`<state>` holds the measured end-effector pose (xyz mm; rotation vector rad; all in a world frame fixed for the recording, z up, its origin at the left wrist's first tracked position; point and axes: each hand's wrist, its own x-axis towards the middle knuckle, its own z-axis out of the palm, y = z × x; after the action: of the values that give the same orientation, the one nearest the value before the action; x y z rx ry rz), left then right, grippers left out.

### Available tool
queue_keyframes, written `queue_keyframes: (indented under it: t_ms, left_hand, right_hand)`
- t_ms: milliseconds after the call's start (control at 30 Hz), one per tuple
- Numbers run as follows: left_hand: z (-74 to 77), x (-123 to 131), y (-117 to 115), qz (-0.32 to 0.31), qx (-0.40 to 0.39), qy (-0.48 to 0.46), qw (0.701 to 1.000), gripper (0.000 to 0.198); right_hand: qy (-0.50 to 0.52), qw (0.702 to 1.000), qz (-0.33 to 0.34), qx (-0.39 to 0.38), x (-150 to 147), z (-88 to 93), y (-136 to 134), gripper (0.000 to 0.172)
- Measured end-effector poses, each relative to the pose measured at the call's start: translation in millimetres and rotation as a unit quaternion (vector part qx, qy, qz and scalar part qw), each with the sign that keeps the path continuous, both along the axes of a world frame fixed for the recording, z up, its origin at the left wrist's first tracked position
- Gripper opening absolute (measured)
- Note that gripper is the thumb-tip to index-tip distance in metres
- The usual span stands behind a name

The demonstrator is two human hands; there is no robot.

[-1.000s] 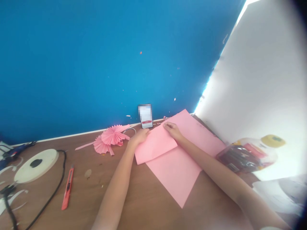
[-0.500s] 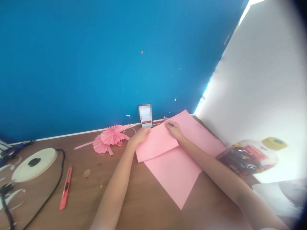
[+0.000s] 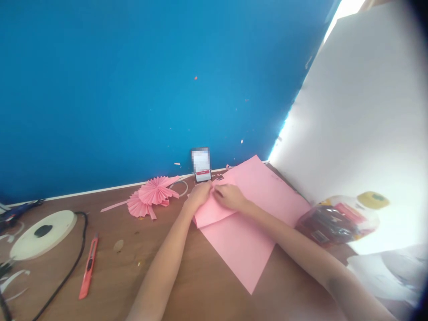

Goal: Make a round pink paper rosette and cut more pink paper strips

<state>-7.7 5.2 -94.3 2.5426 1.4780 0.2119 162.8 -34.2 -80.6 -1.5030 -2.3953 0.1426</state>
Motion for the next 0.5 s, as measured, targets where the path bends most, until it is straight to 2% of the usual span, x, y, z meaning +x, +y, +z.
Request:
queue_keyframes:
  t_ms: [133,267,400,500]
  left_hand:
    - [-4.0,3.3,0.4,0.0,0.013,0.015,1.0,0.023]
    - [-7.3,5.0,2.0,0.007,0.02,0.031,0.999,0.023]
    - [-12.2,5.5,0.3,0.013,0.042,0.033,0.998,0.025]
    - [-15.5,6.6,-1.9,0.029,0.056,0.033,0.997,0.025]
  right_hand:
    - [-0.105,0.994,0.024,-0.003,-16.8,-13.7,-12.0,0.031]
    - [-0.129,0.987,0.094,-0.007,-19.9,-17.0,-17.9,0.031]
    - [-0.141,0.985,0.1,-0.002,-23.3,-19.5,-22.0,0.031]
    - [-0.159,0.981,0.111,-0.003,-24.5,-20.7,-24.3,0.024]
